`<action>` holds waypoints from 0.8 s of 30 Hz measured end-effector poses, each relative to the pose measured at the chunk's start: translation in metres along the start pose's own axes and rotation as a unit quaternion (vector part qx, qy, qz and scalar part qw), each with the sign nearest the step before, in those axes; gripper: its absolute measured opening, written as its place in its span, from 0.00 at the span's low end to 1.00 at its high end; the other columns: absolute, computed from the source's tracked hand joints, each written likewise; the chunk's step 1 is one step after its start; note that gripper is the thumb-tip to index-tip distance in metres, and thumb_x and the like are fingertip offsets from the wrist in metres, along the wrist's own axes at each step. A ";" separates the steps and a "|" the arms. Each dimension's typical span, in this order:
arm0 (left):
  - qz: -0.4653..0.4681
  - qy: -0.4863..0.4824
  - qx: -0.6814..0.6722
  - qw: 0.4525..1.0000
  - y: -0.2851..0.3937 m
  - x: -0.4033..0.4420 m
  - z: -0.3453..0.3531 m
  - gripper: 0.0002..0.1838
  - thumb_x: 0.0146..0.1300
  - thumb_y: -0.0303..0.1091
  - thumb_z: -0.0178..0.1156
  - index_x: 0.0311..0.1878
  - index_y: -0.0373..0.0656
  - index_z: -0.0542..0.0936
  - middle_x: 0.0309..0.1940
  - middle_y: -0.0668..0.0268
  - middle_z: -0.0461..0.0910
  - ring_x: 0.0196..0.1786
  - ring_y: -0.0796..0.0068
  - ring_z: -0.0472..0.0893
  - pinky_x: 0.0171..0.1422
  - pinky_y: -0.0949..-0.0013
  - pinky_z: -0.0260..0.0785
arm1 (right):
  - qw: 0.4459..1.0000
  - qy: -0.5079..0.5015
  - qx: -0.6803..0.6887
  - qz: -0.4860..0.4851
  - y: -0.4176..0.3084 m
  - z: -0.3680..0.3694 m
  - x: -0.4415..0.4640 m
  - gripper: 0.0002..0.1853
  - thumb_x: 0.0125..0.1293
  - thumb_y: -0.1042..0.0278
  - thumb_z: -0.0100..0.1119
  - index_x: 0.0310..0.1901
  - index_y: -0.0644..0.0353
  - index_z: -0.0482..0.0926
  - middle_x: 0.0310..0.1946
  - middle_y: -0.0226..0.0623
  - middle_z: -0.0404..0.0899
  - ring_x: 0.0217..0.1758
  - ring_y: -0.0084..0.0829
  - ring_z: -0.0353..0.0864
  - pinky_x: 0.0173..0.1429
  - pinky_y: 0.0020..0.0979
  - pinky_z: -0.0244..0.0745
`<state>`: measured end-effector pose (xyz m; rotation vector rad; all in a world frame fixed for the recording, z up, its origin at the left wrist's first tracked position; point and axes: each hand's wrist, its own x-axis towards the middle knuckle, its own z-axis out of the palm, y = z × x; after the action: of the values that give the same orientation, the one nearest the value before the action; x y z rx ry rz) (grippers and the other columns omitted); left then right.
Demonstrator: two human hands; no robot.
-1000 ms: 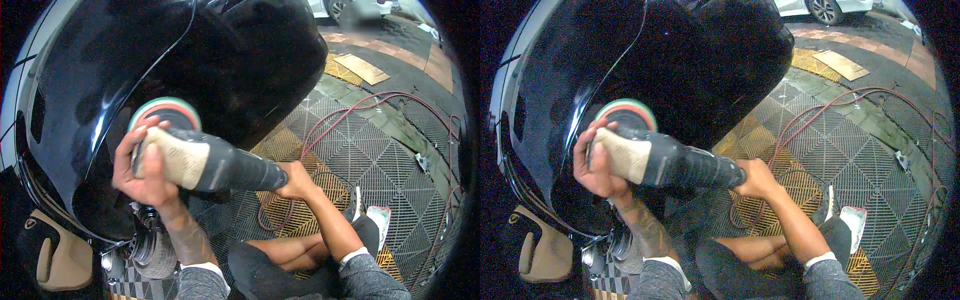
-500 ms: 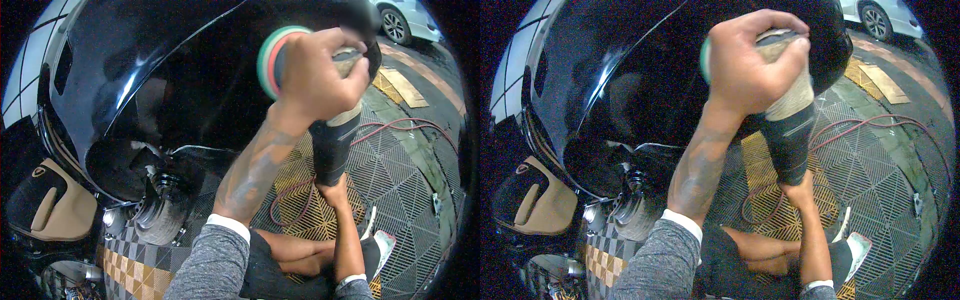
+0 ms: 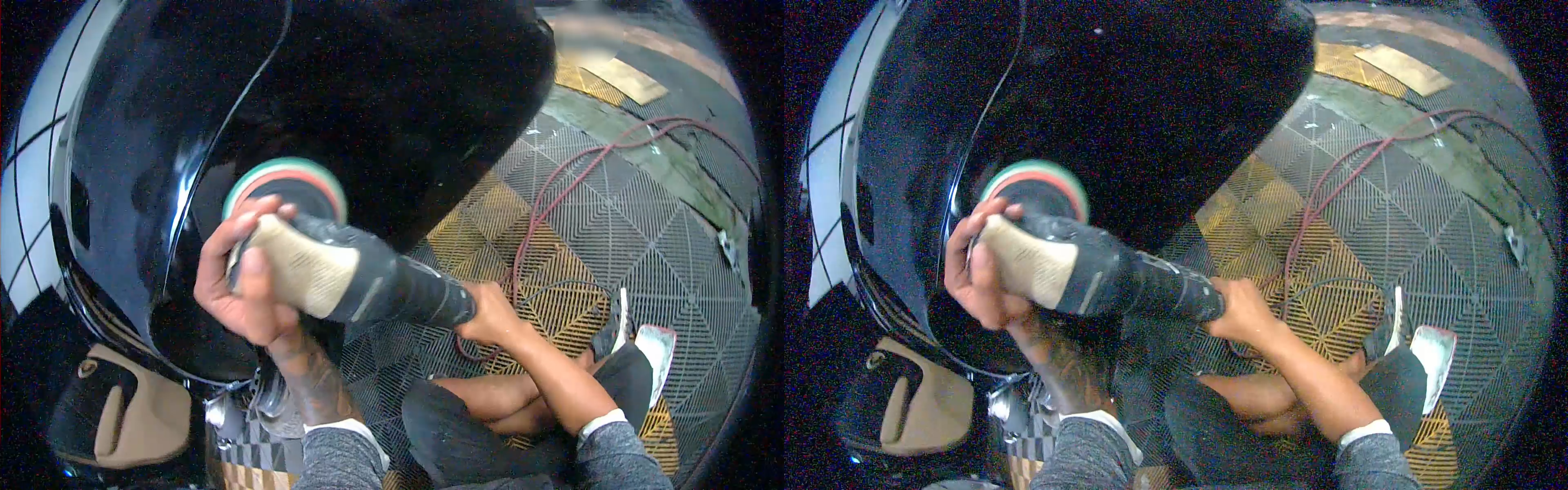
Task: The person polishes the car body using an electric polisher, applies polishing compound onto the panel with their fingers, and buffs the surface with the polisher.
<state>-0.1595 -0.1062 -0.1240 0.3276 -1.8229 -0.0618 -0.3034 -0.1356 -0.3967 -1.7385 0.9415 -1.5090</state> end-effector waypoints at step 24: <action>-0.012 -0.272 0.072 0.960 -0.025 0.085 0.151 0.19 0.64 0.31 0.65 0.55 0.29 0.80 0.52 0.48 0.84 0.52 0.62 0.85 0.62 0.64 0.75 | 0.985 0.098 0.089 0.111 0.026 -0.054 -0.002 0.14 0.44 0.67 0.71 0.29 0.67 0.81 0.26 0.55 0.82 0.33 0.47 0.87 0.41 0.42 0.78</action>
<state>-0.3187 -0.1712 -0.0914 0.4697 -2.3756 -0.0369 -0.3598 -0.1488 -0.4122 -1.3305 1.0266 -1.5839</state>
